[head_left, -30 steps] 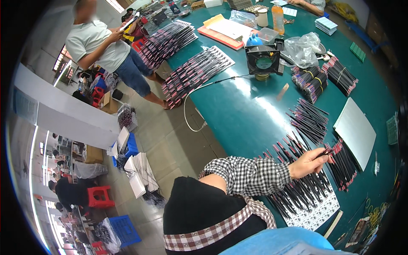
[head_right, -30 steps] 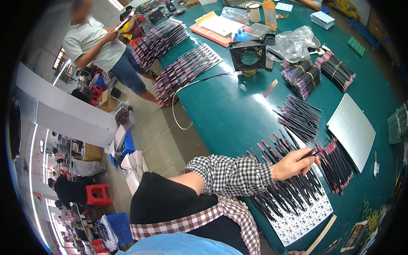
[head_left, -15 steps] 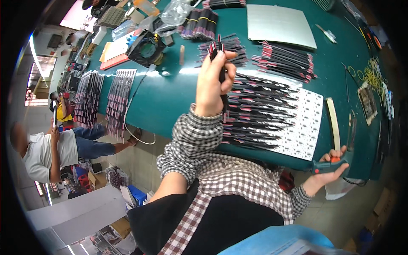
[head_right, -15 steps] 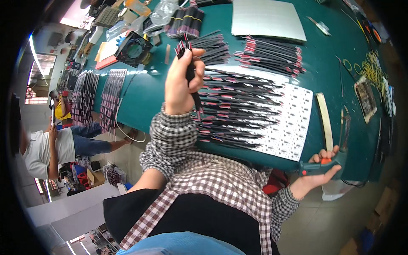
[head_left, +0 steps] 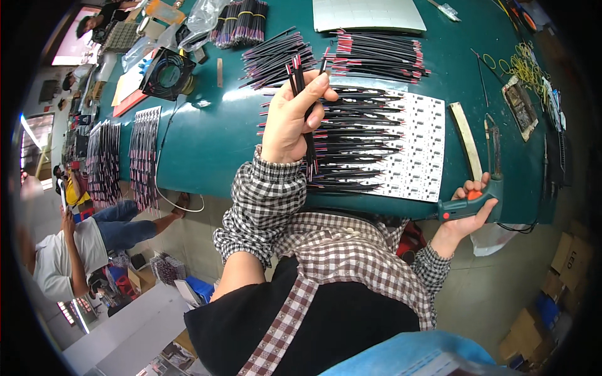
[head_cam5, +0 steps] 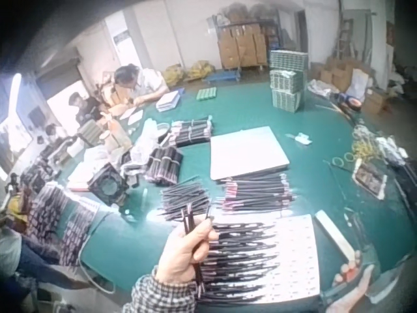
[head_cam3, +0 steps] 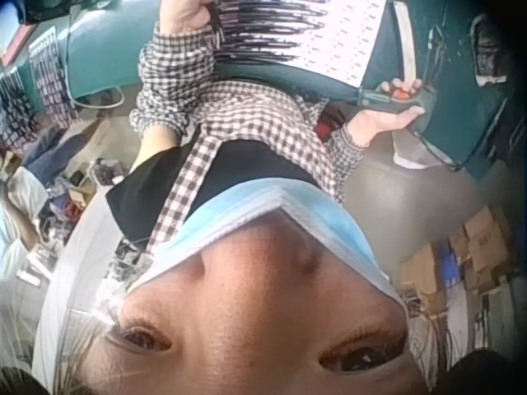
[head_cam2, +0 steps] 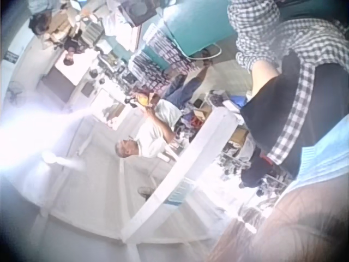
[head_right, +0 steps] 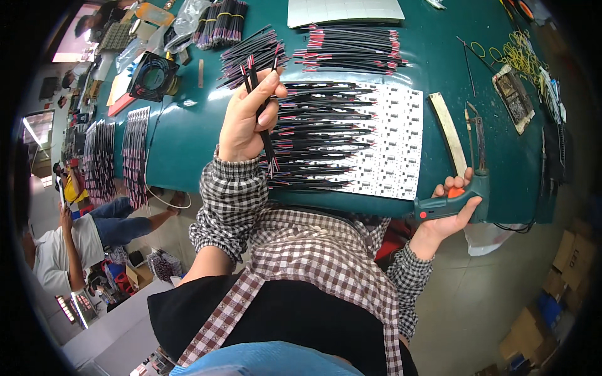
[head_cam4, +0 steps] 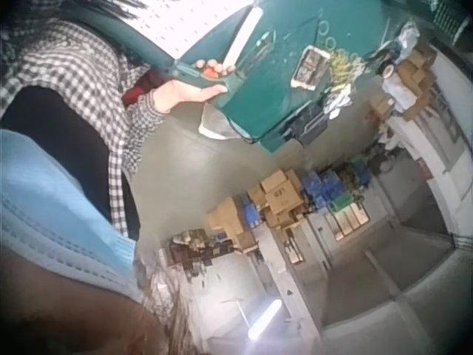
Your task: The recorder is using a soldering iron to connect bundles of wires to a circuit board or component plate on an assembly line.
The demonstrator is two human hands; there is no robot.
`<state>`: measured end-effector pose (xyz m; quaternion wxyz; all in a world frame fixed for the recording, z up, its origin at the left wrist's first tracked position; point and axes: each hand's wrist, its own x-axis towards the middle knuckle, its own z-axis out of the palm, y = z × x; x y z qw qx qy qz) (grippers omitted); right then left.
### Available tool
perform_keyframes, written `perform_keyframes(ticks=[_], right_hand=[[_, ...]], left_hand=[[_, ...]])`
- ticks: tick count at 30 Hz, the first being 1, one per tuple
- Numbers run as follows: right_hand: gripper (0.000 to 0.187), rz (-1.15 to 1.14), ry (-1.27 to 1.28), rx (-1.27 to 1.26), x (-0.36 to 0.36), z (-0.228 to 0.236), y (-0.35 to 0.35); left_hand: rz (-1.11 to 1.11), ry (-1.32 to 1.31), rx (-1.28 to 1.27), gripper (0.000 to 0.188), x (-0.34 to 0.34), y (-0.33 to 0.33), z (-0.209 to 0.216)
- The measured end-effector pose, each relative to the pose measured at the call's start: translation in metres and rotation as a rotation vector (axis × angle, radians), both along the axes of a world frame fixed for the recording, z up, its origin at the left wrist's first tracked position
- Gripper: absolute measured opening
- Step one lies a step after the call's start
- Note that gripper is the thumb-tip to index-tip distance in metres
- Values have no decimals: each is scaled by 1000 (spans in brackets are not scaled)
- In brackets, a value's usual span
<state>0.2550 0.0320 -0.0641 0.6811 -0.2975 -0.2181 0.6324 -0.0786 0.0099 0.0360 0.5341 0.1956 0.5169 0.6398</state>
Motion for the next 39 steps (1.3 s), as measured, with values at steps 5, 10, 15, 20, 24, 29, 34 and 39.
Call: perform_keyframes(ticks=[5,10,15,20,24,29,34,39], right_hand=[[63,6,-6,-23,-4,5,2],[63,-29,-17,22,1,2,-1],[62,-30,-18,39,4,0,1],[62,31,61,4,6,-5,5],[64,56,-37,20,5,10,-3],[64,58,-144,129,-7,45,-20],[51,130,-342,84,-36,55,-25],[41,136,-509,21,-75,53,-33]], left_hand=[[-78,-105,-26,17,-12,-4,-10],[-187,-294,-69,17,-25,5,-19],[-166,-469,-17,13,-32,7,-30],[-160,-429,-122,15,-38,5,-22],[-193,-231,-108,24,-36,4,-5],[-384,-22,-144,25,-20,-2,13],[-548,-83,-212,21,40,-14,4],[-598,-52,-253,21,87,-33,-20]])
